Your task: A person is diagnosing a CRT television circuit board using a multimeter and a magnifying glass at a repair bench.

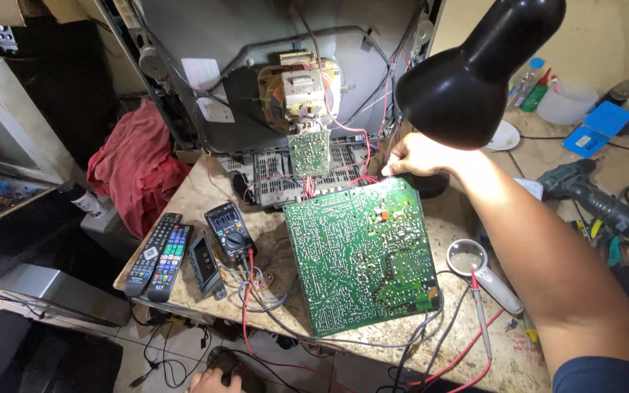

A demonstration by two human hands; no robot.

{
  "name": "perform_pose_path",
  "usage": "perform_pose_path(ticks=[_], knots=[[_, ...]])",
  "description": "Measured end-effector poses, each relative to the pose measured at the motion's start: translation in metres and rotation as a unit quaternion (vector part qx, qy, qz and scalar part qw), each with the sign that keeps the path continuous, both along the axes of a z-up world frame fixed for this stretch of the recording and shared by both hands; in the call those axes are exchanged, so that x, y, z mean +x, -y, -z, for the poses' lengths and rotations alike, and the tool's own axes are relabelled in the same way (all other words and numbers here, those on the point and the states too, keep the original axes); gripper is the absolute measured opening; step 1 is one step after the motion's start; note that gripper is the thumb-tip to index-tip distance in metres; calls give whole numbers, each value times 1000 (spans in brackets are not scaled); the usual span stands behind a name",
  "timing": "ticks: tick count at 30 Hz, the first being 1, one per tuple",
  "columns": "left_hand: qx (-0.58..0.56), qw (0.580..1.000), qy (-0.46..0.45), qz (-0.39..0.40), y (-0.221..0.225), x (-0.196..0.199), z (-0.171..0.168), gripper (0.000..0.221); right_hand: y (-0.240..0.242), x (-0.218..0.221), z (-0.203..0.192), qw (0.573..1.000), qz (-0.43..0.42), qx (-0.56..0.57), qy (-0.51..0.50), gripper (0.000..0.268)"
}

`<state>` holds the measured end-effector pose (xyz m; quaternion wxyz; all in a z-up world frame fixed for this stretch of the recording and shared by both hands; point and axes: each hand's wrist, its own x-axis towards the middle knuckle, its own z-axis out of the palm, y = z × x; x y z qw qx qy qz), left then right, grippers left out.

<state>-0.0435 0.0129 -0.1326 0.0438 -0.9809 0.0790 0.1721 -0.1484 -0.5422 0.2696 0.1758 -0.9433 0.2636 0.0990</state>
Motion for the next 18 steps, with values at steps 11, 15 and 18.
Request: perform_pose_path(ticks=[11,15,18], knots=[[22,999,-47,-15,14,-15,-58,48,-101,-159,8,972,165,0,165,24],[-12,997,-77,11,19,-28,-100,53,-118,-222,64,958,284,-26,-28,21],[-8,994,-107,6,29,-29,-118,50,-130,-235,85,943,317,-28,-95,30]])
